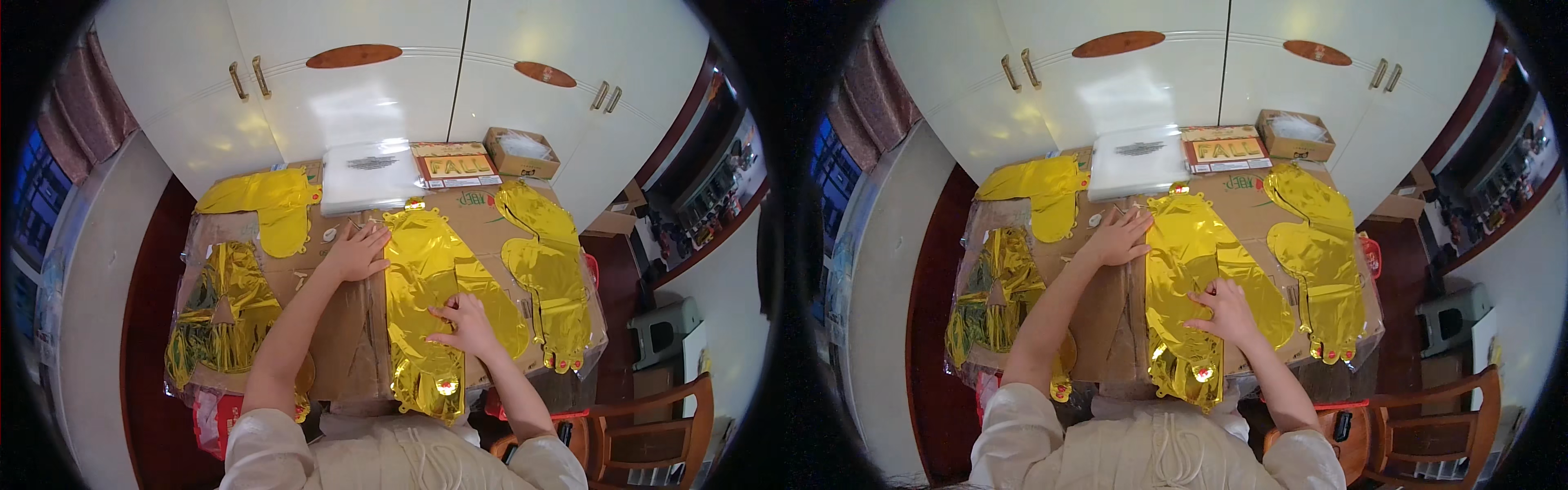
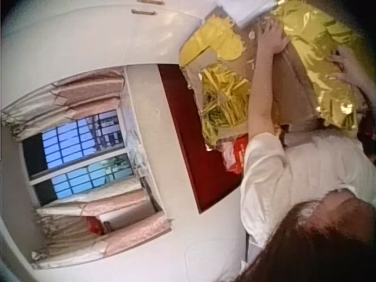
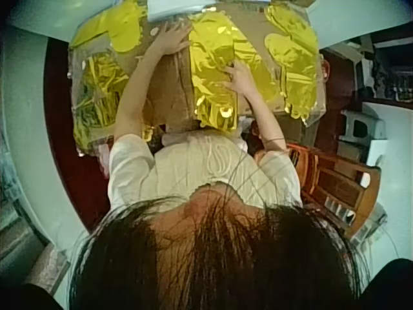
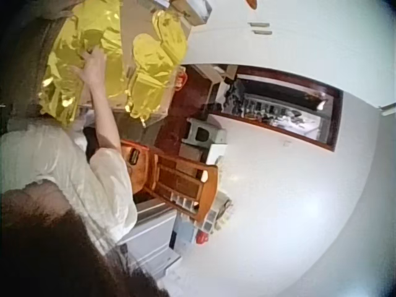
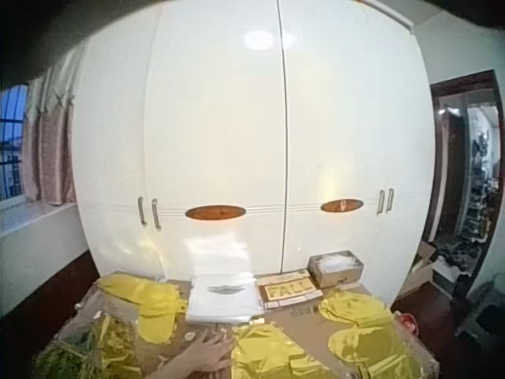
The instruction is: Folding gold foil balloons on a cardboard surface.
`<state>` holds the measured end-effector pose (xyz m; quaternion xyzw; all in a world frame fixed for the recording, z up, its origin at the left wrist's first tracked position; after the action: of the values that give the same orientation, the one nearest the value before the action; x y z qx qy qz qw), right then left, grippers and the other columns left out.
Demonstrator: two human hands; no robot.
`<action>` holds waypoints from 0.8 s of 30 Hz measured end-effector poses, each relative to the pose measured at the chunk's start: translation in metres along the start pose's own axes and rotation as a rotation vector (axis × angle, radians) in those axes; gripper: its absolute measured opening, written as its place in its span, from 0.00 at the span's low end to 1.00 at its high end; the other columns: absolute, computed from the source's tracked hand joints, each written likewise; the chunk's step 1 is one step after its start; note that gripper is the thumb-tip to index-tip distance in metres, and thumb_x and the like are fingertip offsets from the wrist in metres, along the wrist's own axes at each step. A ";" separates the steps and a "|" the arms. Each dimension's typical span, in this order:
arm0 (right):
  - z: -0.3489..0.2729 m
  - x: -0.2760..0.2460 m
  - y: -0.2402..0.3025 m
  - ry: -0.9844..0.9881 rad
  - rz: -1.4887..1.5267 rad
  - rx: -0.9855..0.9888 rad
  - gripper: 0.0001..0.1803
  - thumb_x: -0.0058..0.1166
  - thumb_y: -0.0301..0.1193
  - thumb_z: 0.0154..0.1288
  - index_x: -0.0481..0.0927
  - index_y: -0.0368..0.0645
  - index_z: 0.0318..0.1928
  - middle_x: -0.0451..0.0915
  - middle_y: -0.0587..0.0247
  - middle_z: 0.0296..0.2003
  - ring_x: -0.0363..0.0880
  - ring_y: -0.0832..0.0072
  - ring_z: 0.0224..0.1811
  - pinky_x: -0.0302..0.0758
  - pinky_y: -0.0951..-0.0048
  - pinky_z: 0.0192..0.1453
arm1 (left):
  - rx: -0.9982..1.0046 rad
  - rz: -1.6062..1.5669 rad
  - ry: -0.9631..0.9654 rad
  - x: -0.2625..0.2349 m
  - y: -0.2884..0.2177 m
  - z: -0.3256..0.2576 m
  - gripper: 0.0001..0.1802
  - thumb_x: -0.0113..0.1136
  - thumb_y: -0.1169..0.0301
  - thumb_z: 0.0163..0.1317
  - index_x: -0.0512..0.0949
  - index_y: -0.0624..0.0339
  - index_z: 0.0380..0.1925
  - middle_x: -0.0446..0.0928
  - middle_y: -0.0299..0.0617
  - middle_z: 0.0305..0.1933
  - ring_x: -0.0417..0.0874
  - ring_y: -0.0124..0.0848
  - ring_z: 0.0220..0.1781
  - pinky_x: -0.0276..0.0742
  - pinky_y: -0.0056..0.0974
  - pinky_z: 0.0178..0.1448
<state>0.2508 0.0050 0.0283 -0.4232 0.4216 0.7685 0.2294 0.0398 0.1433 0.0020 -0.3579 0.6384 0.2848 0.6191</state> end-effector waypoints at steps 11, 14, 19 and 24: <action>0.000 0.000 -0.002 0.014 0.047 -0.008 0.33 0.72 0.52 0.44 0.84 0.52 0.51 0.71 0.60 0.40 0.70 0.62 0.45 0.67 0.63 0.52 | 0.272 0.048 0.022 -0.004 -0.061 -0.038 0.57 0.49 0.30 0.58 0.50 0.65 0.73 0.50 0.50 0.77 0.49 0.44 0.79 0.40 0.55 0.79; 0.000 0.001 -0.003 0.019 0.069 -0.005 0.33 0.72 0.50 0.44 0.83 0.51 0.52 0.71 0.59 0.40 0.70 0.61 0.47 0.67 0.62 0.53 | 0.277 0.046 0.025 -0.002 -0.065 -0.043 0.63 0.52 0.27 0.52 0.49 0.67 0.72 0.48 0.53 0.78 0.49 0.44 0.79 0.40 0.56 0.79; -0.001 0.002 -0.004 0.012 0.075 -0.003 0.33 0.73 0.49 0.45 0.83 0.50 0.52 0.71 0.59 0.40 0.70 0.61 0.47 0.67 0.62 0.54 | 0.248 0.078 0.049 0.001 -0.069 -0.046 0.69 0.53 0.22 0.44 0.49 0.67 0.72 0.45 0.55 0.78 0.44 0.44 0.80 0.38 0.59 0.78; 0.000 0.000 -0.003 0.030 0.072 0.006 0.33 0.73 0.50 0.45 0.83 0.50 0.52 0.71 0.58 0.41 0.70 0.61 0.47 0.67 0.62 0.53 | 0.225 0.123 0.114 0.003 -0.080 -0.047 0.75 0.57 0.20 0.35 0.47 0.64 0.73 0.42 0.59 0.78 0.41 0.55 0.79 0.38 0.68 0.75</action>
<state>0.2526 0.0065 0.0267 -0.4187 0.4421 0.7685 0.1963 0.0768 0.0590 0.0089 -0.2623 0.7209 0.2281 0.5995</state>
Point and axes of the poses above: each hand's wrist, its own z-axis towards the middle knuckle, its own x-axis out of the palm, y = z × x, the point moved 8 cm from there along z, towards the middle knuckle
